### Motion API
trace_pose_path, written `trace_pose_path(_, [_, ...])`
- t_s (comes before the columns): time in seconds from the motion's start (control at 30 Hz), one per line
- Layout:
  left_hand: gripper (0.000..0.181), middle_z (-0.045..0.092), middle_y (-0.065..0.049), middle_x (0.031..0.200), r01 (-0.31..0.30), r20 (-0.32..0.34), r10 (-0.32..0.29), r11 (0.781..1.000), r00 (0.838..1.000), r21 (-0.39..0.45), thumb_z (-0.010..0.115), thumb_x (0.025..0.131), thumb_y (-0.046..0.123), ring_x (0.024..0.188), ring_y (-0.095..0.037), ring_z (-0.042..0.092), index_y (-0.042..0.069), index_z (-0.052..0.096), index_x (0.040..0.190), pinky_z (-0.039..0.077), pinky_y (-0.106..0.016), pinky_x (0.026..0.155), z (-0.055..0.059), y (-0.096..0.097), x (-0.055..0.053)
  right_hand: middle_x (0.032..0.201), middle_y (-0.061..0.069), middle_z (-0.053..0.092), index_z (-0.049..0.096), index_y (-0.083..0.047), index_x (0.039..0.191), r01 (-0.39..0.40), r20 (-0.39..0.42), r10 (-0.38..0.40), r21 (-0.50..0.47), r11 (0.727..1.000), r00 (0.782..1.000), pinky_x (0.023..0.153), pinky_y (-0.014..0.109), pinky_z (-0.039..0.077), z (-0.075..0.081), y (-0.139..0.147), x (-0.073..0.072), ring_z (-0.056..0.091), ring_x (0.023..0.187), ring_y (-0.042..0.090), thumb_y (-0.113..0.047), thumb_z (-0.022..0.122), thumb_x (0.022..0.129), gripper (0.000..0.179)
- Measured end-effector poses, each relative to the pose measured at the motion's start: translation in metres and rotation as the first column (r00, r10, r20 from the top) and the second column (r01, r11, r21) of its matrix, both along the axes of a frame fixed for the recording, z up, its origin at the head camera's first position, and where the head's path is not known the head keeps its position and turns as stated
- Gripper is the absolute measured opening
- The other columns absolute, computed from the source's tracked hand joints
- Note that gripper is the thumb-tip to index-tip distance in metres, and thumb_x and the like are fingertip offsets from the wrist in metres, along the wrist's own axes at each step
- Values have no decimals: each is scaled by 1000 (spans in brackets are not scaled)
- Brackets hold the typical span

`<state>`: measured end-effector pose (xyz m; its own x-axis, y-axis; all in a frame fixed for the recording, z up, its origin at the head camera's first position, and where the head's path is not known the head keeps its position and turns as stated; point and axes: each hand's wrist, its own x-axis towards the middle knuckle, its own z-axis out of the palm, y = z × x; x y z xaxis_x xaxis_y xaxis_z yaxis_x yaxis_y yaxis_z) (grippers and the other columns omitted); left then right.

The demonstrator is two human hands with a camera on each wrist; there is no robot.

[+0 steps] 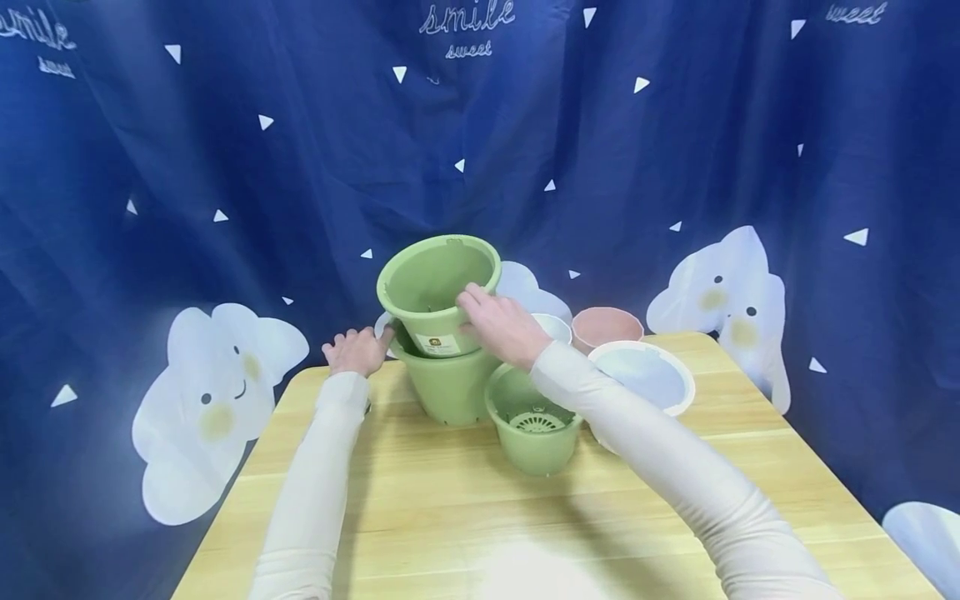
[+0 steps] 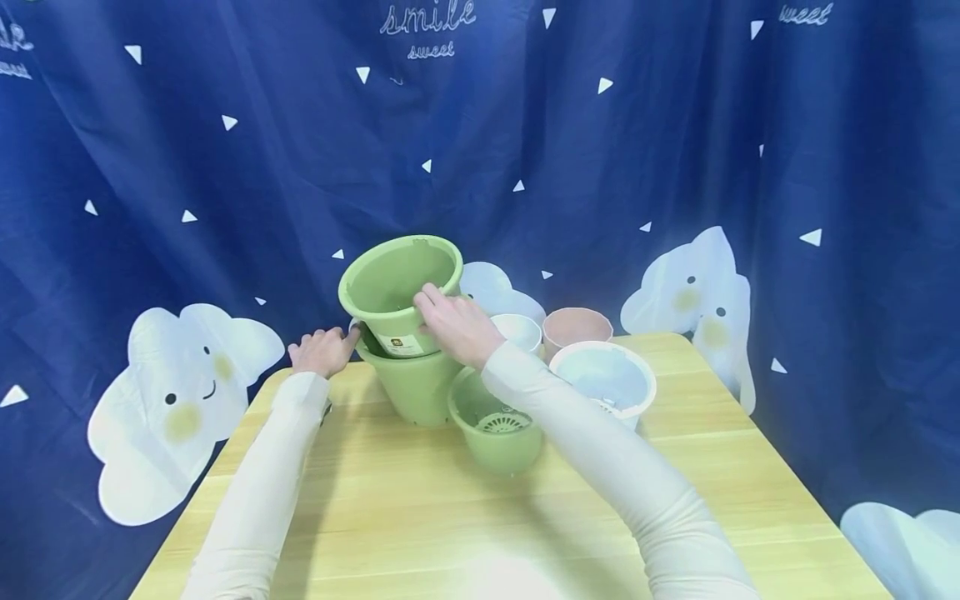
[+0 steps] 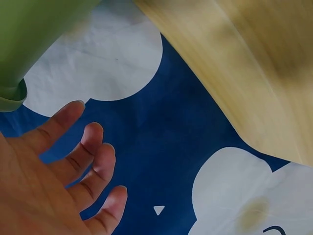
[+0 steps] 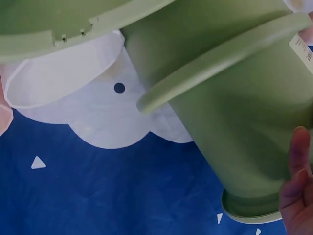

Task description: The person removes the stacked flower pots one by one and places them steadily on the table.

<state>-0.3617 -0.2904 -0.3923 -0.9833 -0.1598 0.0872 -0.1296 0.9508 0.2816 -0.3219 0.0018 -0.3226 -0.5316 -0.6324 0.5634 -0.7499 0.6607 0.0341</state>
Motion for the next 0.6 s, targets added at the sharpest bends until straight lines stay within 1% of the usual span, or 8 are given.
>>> trace_pose_path(0.13, [75, 60, -32, 122, 4, -6, -4, 1000, 1000, -5, 27, 102, 62, 119, -54, 51, 2, 64, 125, 32, -70, 101, -1, 0, -4, 105, 5, 57, 57, -7, 113, -1, -42, 0, -28, 1000, 999, 63, 36, 56, 6, 3, 2, 64, 68, 23, -24, 70, 98, 26])
trace_pose_path(0.27, [78, 59, -34, 125, 2, -12, -2, 1000, 1000, -9, 27, 101, 63, 120, -55, 50, -1, 62, 128, 32, -70, 100, -2, -1, -6, 103, 5, 59, 58, -7, 112, -5, -104, 0, -47, 999, 995, 60, 37, 54, 12, 5, 4, 62, 64, 22, -25, 72, 96, 27])
trace_pose_path(0.47, [81, 58, -35, 128, -8, -16, 7, 1000, 1000, -16, 26, 101, 64, 122, -55, 50, -2, 61, 132, 31, -70, 101, -2, -1, -6, 101, 5, 61, 61, -7, 114, -24, -203, 9, -72, 997, 979, 55, 36, 52, 21, 9, 7, 58, 60, 20, -27, 75, 94, 31])
trace_pose_path(0.6, [80, 57, -35, 130, -11, -16, 11, 1000, 1000, -9, 25, 102, 63, 123, -55, 49, -1, 61, 133, 30, -70, 102, -3, -1, -9, 101, 5, 63, 62, -7, 115, -32, -257, 7, -93, 995, 966, 56, 36, 51, 28, 11, 11, 58, 60, 21, -28, 76, 92, 34])
